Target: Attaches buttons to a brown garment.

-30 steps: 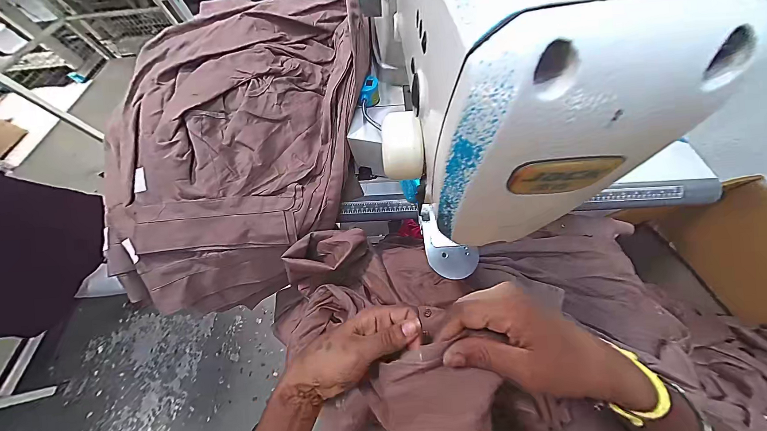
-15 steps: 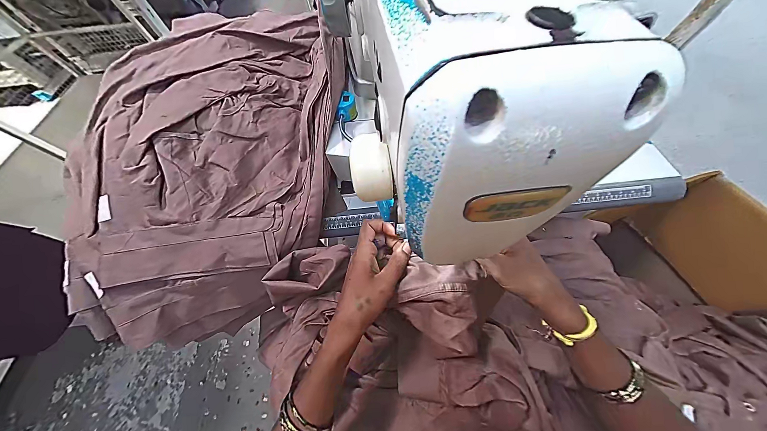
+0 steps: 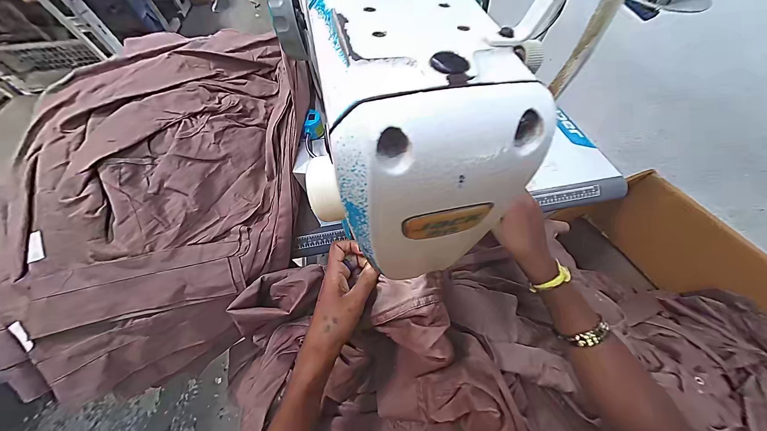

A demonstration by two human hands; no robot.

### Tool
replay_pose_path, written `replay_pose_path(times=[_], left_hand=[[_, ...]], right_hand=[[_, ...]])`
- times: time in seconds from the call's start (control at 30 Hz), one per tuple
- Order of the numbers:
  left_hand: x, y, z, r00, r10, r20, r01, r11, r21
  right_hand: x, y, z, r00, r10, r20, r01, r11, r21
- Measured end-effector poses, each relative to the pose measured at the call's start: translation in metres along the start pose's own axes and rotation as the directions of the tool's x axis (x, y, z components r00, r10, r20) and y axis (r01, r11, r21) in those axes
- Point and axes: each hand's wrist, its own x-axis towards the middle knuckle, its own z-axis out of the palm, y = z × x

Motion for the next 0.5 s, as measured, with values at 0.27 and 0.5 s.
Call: replay_pose_path(times=[0.27,0.5], left_hand=[[-0.002,0.004,0.000,1.000,-0.003,-0.002,0.003,1.000,0.022],[-0.001,0.003,0.001,1.000,-0.014,-0.021,0.015,0.999,0.046]], right_hand=[[0.013,0.005,0.017,0.985,-0.167,0.046,0.171,0.980,-0.100],[0.002,0.006,-0.008,0.995,0.094,-0.028,-0.085,0.969,0.230]])
